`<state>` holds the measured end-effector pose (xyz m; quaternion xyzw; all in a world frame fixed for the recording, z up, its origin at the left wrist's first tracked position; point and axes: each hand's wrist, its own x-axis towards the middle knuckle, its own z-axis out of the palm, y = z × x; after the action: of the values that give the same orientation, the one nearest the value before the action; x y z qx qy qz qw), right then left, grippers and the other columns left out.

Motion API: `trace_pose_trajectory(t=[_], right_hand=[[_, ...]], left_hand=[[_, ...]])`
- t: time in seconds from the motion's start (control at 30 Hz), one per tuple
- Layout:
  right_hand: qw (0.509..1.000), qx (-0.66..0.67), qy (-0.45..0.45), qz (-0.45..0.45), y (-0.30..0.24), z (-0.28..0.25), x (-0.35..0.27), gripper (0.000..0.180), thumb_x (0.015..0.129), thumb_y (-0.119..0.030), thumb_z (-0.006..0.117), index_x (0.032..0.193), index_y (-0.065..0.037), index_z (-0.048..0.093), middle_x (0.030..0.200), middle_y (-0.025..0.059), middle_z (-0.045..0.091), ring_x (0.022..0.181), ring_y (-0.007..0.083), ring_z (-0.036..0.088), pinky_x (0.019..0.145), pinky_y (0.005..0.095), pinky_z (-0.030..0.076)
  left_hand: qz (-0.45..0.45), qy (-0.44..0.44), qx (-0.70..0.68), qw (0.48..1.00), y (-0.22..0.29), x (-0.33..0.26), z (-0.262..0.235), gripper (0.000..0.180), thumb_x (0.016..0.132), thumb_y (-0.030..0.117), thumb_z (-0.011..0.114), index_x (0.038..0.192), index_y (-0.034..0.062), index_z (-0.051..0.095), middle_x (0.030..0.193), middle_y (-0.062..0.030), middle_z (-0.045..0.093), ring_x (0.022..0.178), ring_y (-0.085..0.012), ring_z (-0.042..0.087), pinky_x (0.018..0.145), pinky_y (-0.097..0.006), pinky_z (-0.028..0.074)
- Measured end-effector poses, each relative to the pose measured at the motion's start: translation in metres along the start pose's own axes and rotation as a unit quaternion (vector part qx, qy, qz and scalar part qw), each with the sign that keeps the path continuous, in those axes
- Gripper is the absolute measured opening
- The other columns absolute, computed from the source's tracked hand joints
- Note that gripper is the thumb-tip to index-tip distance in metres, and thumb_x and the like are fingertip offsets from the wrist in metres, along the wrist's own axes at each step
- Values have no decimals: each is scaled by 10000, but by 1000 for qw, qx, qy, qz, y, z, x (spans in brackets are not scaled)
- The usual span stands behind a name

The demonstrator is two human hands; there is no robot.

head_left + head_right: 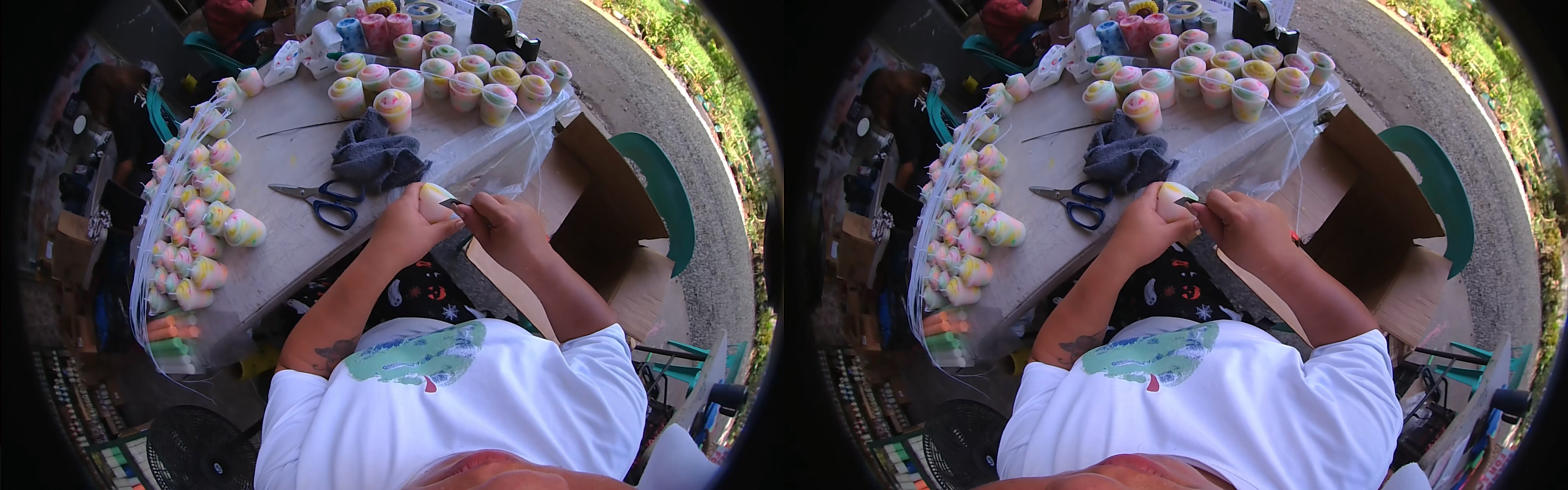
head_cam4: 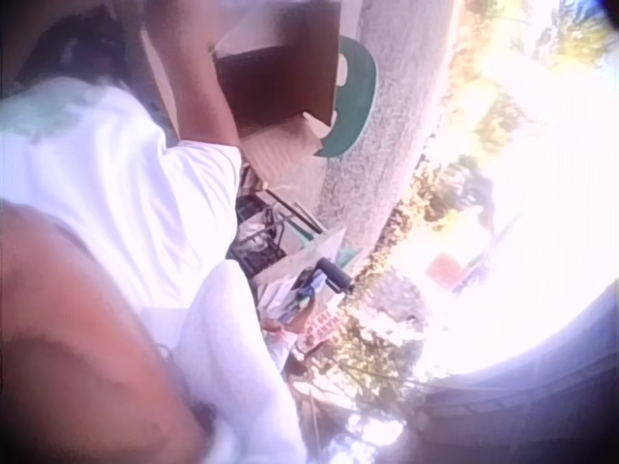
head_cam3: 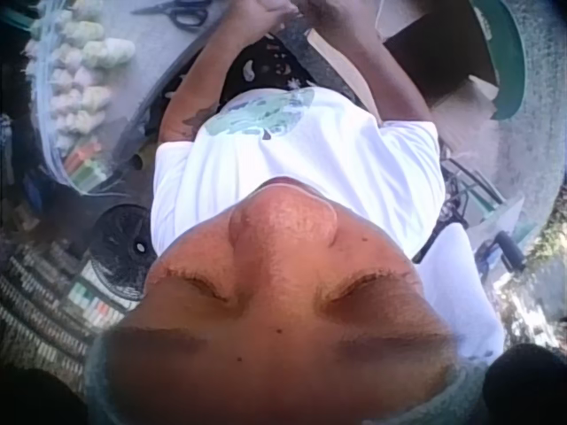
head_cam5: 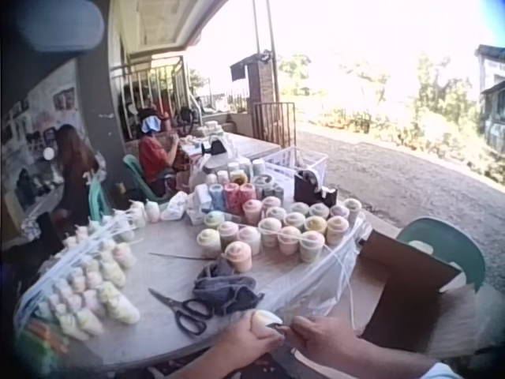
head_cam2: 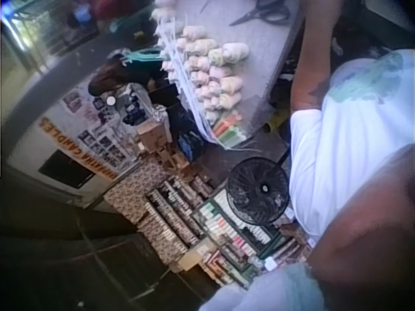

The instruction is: The person inserts a wick into the center of a small, multicolored cylindrical candle, trims the excess wick with scissors, and places the finished candle on the table. They repeat this process with several candles, using a cloth to wipe the work surface between items.

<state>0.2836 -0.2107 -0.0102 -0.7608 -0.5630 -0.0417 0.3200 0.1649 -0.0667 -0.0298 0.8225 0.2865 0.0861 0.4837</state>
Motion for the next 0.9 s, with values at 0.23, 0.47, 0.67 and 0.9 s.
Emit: trace_pose_trajectory(t=[0.23, 0.47, 0.67, 0.9], right_hand=[[998, -55, 29, 4, 9, 15, 4, 284, 900, -312, 619, 746, -97, 516, 635, 79, 576, 566, 328, 596, 486, 423, 462], [1000, -5, 15, -16, 28, 0, 15, 218, 906, -253, 618, 802, -85, 526, 694, 104, 572, 645, 328, 602, 542, 436, 458], [998, 18, -14, -63, 32, -5, 8, 141, 881, -184, 646, 875, -76, 555, 759, 116, 564, 678, 337, 587, 572, 429, 450], [992, -20, -22, -126, 26, -5, 9, 149, 852, -194, 666, 879, -104, 550, 727, 75, 530, 655, 280, 585, 568, 403, 451]], left_hand=[[7, 3, 77, 997, -1, -1, 1, 708, 714, 381, 789, 1222, -2, 480, 1073, -237, 638, 1011, -396, 618, 852, -431, 496], [136, 53, -4, 989, -24, -3, 7, 687, 703, 280, 824, 1233, 50, 452, 1079, -204, 605, 980, -371, 613, 838, -419, 494], [244, 111, -7, 963, -25, -2, 3, 634, 695, 213, 827, 1208, 92, 474, 1067, -160, 591, 959, -356, 603, 823, -423, 490], [308, 151, 98, 934, -19, 1, -6, 588, 663, 134, 826, 1167, 103, 525, 1057, -118, 607, 955, -329, 602, 827, -416, 480]])
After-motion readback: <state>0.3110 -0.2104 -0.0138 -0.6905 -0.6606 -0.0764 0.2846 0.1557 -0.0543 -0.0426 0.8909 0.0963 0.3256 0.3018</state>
